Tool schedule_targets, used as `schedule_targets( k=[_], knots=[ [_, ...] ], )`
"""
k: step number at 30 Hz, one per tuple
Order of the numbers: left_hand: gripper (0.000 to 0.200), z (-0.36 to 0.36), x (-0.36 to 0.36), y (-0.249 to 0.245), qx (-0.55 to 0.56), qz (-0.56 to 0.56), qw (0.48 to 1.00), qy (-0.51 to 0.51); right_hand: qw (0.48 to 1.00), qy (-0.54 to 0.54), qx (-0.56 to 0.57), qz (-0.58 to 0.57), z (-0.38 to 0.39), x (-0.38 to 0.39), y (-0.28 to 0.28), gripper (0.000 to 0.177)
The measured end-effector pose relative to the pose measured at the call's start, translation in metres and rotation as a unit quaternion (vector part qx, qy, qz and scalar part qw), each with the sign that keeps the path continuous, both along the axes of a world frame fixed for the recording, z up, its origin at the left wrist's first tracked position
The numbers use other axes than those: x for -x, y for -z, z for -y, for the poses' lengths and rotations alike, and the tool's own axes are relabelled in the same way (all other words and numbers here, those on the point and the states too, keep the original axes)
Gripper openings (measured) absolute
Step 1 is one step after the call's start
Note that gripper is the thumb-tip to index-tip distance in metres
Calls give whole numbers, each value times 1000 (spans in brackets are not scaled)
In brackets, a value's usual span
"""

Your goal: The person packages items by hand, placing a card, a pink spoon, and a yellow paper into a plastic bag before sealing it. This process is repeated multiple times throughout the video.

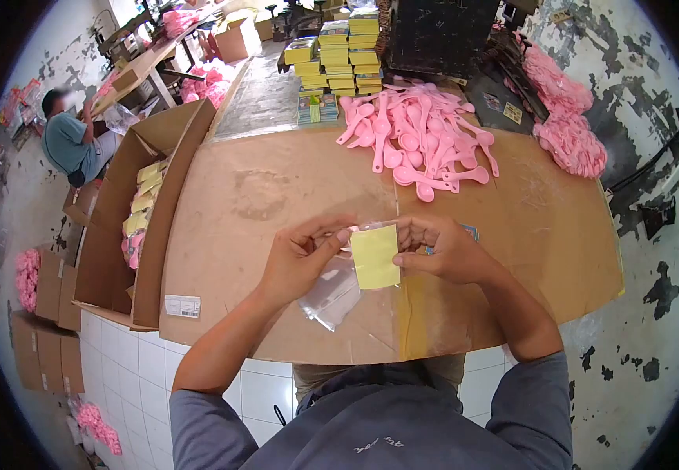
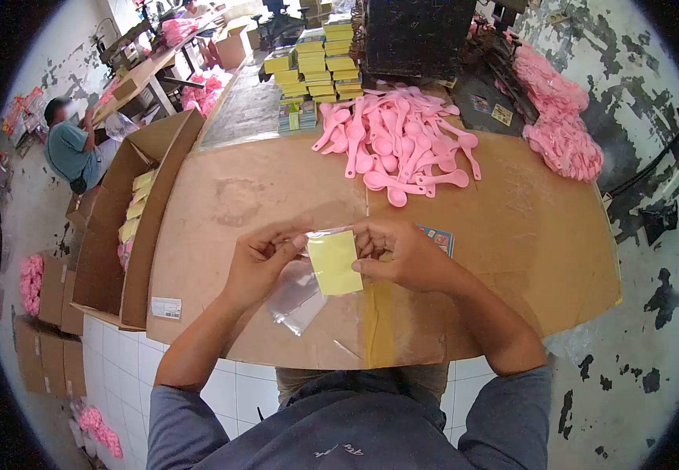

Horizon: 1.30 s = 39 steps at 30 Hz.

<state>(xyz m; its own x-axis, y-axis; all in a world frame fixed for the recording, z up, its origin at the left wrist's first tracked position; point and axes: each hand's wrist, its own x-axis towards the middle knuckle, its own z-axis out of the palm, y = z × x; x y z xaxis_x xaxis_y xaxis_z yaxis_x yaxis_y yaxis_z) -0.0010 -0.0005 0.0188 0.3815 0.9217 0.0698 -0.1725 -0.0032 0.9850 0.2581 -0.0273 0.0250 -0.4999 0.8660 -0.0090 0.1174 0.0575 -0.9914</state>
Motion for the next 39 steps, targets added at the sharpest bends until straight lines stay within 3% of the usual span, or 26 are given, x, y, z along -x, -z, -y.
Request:
schedule_targets(
  k=[4, 7, 9, 11, 13, 14, 16, 18, 21, 23, 24, 30, 33, 36, 39],
  knots=[
    [32, 3, -8, 5, -1, 48, 999, 12, 1000, 10, -9, -27, 2, 0, -14, 42],
    [39, -13, 23, 5, 15, -118, 984, 133, 998, 46, -40, -35, -1, -4, -20, 40],
    [38, -29, 47, 3, -15, -128, 991, 19, 990, 99, -96, 12, -7, -23, -21, 38],
    [39, -51, 69, 8, -115, 108, 975, -158, 966, 123, -170, 151, -13, -50, -30, 37],
    [46, -50, 59, -38, -108, 265, 898, -335, 930, 146, -216, 259, -11, -72, -29, 35],
    [43, -51, 67, -40, -92, 281, 906, -304, 914, 157, -227, 298, -11, -82, -22, 35],
    [39, -54, 65, -13, -123, 75, 960, -239, 882, 144, -266, 362, -9, -94, -12, 34],
    [32, -48, 54, 6, -144, -134, 969, -148, 850, 94, -320, 407, -7, -98, -3, 33],
    [25, -21, 13, 14, -203, -355, 911, -52, 928, 105, -135, 331, -6, -95, -2, 36],
    [24, -19, 6, 25, -291, -382, 876, -49, 929, 118, -139, 321, -6, -91, -5, 32],
    [24, -19, 4, 29, -336, -393, 855, -47, 930, 126, -141, 316, -6, -91, -6, 30],
    [18, -22, 3, 28, -159, -368, 916, -21, 948, 172, -108, 245, -9, -96, 7, 25],
    [15, -22, 5, 29, -168, -353, 920, -25, 909, 172, -220, 309, -12, -96, 8, 22],
    [21, -25, 6, 37, -188, -173, 967, 6, 927, 194, -185, 262, -8, -82, -4, 21],
    [41, -23, 9, 29, 49, -23, 995, 84, 957, 183, -153, 163, 0, -52, -19, 21]
  ],
)
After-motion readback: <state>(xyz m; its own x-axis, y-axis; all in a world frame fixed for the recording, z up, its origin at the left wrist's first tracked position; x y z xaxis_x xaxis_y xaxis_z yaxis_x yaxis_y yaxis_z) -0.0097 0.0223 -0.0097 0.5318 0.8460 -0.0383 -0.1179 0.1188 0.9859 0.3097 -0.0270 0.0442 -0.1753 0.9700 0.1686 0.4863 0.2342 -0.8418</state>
